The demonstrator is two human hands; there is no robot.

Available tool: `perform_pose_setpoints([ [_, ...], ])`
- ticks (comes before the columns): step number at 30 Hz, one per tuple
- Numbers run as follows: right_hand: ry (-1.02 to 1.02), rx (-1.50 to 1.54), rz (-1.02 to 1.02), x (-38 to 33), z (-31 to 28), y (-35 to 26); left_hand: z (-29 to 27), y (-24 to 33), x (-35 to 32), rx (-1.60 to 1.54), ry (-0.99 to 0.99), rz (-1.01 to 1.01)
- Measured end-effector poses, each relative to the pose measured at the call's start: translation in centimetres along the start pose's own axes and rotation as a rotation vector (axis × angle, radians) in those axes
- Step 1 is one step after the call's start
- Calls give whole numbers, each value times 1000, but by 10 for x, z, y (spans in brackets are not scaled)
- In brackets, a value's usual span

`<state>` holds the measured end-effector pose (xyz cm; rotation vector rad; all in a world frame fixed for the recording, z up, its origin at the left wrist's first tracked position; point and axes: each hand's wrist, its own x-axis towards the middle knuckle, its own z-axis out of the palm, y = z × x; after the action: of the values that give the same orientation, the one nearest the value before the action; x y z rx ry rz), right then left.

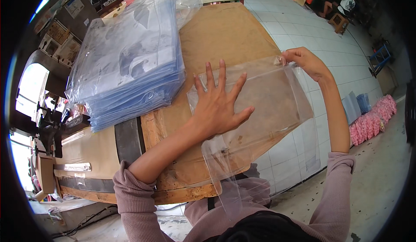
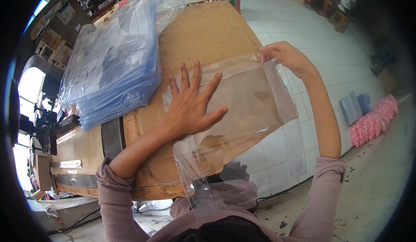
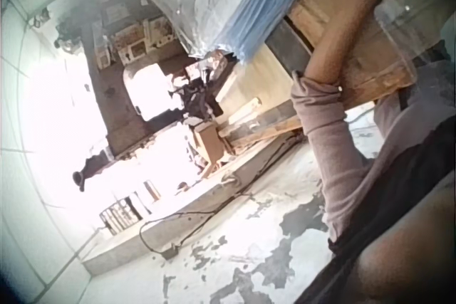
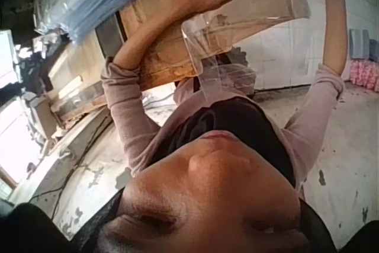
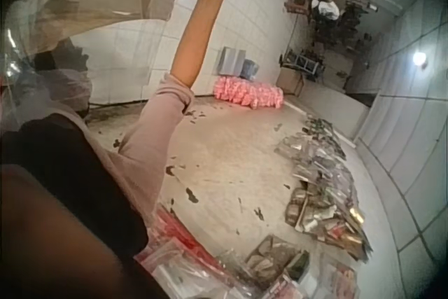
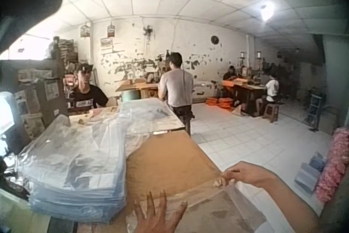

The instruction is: The person folds large clear plastic bags by hand, smoothing each one out on a wooden table before stacking it on top of a pile of already folded bags.

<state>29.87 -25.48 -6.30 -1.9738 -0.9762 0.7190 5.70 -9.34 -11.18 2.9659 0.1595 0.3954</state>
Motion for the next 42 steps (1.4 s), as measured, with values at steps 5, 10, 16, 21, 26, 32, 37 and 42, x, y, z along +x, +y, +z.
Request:
perform_pose_setpoints([
  [5, -153, 471, -23, -5, -11, 3, -1, 0, 1, -8, -5, 5],
  [10, -236, 537, -82, -6, -4, 10, -2, 0, 1, -3, -16, -3],
  [16, -448, 805, 3, -11, -4, 10, -3, -1, 0, -8, -13, -6],
  [21, -201, 571, 41, -7, -1, 33, -3, 1, 1, -1, -26, 14],
  [26, 2, 349, 120, -16, 6, 20, -7, 1, 1, 4, -30, 2],
  [32, 460, -80, -151, -112, -11, 18, -7, -5, -3, 45, -47, -120],
  [37, 536, 10, 136, -251, 22, 58, -14, -9, -4, 118, -31, -56],
  [42, 476, 431, 302, -306, 110, 64, -49, 57, 52, 655, -139, 416],
])
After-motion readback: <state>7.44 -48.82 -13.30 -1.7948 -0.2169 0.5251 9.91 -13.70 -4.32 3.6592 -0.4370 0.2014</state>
